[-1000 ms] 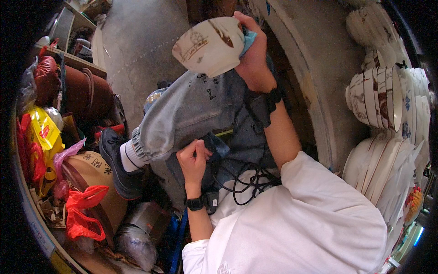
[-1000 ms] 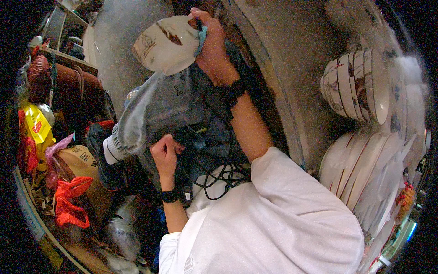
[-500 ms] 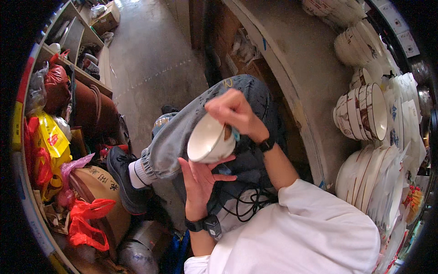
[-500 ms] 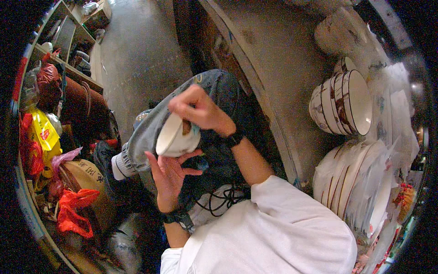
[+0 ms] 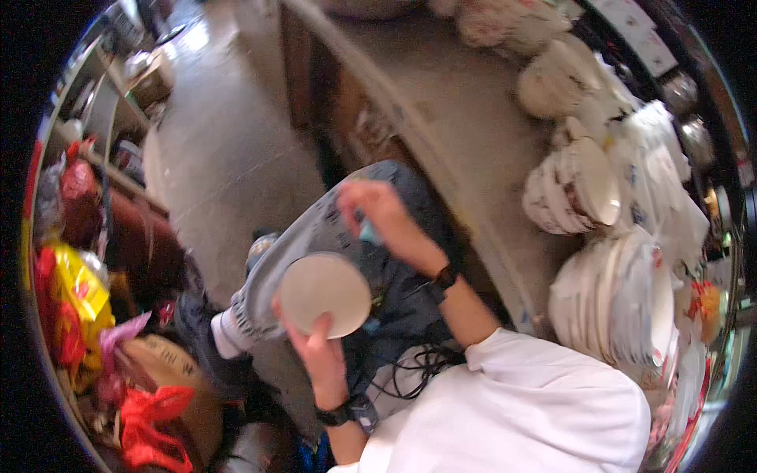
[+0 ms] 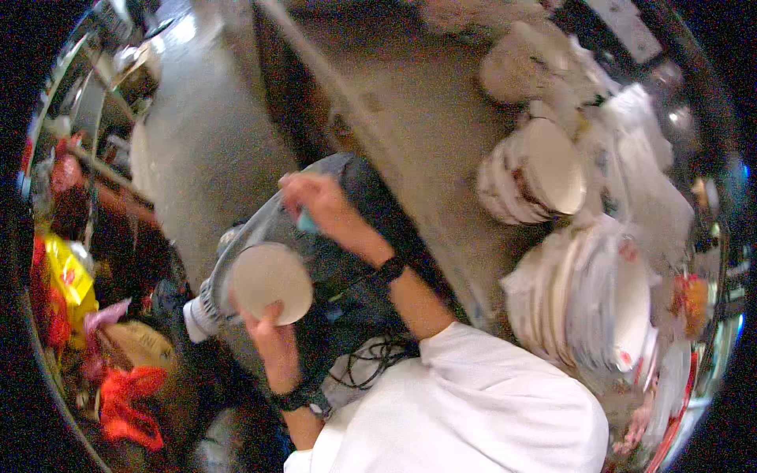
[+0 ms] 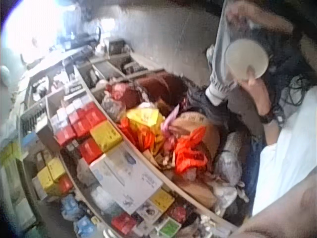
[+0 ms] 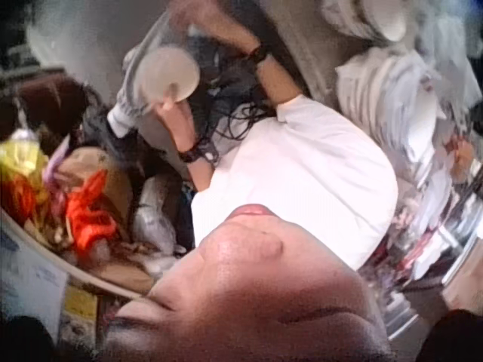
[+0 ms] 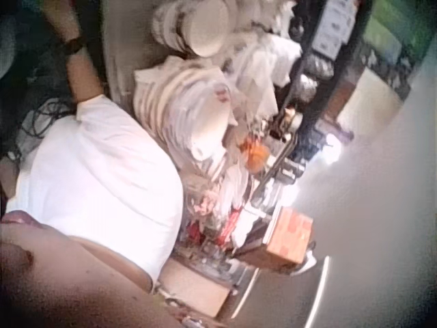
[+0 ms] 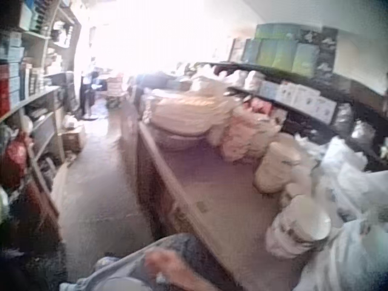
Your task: The person cleans bowls with a cloth.
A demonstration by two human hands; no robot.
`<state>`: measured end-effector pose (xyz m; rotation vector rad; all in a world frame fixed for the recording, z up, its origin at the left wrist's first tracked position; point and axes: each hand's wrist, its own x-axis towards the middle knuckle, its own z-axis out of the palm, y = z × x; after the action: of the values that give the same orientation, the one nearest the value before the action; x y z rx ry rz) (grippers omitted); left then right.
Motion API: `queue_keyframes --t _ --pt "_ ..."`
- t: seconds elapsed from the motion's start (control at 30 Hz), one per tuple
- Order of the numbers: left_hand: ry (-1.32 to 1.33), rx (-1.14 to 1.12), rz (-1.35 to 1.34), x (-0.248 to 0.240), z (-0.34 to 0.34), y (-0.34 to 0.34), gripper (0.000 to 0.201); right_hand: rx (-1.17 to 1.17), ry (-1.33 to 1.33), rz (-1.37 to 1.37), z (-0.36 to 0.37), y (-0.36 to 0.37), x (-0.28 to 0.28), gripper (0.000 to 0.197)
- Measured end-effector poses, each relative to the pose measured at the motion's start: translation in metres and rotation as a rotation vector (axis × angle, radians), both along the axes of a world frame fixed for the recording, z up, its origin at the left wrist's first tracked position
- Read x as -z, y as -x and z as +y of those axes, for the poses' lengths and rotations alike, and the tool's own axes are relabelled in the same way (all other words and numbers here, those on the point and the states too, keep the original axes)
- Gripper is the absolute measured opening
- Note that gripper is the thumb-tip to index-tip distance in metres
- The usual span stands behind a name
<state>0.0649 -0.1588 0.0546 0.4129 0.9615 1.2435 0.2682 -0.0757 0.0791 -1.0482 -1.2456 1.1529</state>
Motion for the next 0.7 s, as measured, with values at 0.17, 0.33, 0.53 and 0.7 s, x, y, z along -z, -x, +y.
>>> queue_keyframes --t 0.17,0.33,0.53,0.7 --pt "-0.084 -0.169 0.249 0.019 0.016 0.019 0.077 -0.270 0.080 -0.102 -0.024 0.022 -0.003 0.038" --pt "-0.341 0.028 0.699 0.016 0.036 0.023 0.050 -0.255 0.110 -0.272 -0.045 0.024 -0.016 0.053" --pt "-0.581 0.191 1.081 -0.010 0.041 -0.001 0.044 0.015 0.064 -0.520 -0.060 0.017 -0.015 0.044" --pt "-0.502 0.272 1.330 -0.005 0.045 -0.018 0.050 0.163 0.029 -0.680 -0.068 0.009 -0.016 0.043"
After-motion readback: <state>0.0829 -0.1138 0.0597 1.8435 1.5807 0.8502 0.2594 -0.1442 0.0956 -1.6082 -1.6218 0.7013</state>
